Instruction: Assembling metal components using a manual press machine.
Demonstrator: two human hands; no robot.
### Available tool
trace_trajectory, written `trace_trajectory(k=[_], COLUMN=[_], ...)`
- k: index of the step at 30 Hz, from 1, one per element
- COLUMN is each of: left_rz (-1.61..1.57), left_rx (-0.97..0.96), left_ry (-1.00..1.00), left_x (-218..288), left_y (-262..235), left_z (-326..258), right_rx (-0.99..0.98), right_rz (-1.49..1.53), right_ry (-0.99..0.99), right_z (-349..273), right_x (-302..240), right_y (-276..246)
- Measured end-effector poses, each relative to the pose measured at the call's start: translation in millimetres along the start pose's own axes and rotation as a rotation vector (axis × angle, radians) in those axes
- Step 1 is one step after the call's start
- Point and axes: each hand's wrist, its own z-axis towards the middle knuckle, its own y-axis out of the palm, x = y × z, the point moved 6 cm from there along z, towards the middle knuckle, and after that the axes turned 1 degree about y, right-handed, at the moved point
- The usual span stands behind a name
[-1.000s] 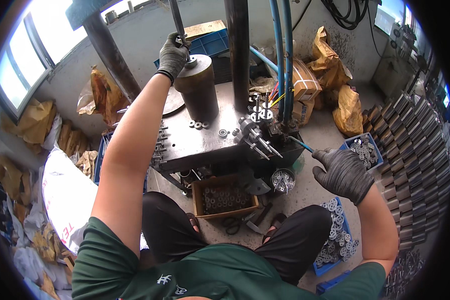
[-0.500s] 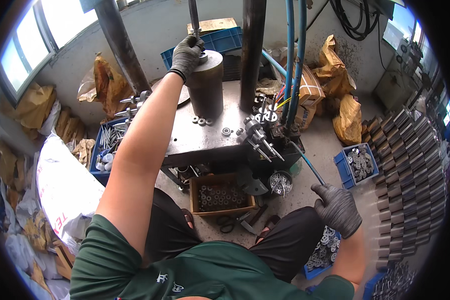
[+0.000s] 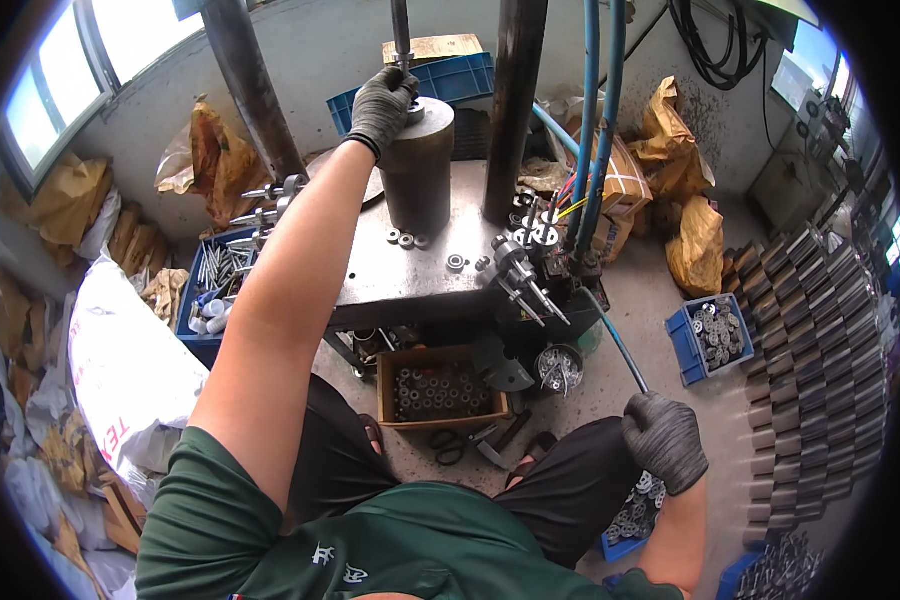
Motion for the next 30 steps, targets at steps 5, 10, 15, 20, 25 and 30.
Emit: trace_trajectory(k=[5,10,15,20,25,30], left_rz=[0.107,0.063,-0.01,0.017,0.03,0.042], left_rx=[0.03,0.026,0.002,0.01,-0.015,0.005], left_ry=[0.057,0.03,-0.013,0.002,-0.033,-0.007], left_x=[6,8,14,8,6,6], left_y=[-4,-6,-6,-6,-7,-5], left_z=[-1,-4,-9,-5,-5,-3], right_rx=[-0.002,0.009,0.018,0.028,0.028,0.052], right_rz=[-0.029,0.007,0.013,-0.006,-0.017,-0.027], right_ry=[0.001,0.003,-0.011,0.012,0.036,0.035], right_z=[0,0,0,0,2,2], right_x=[0,-1,-2,-2,-5,-7], right_y=[1,0,-2,-2,-3,-6])
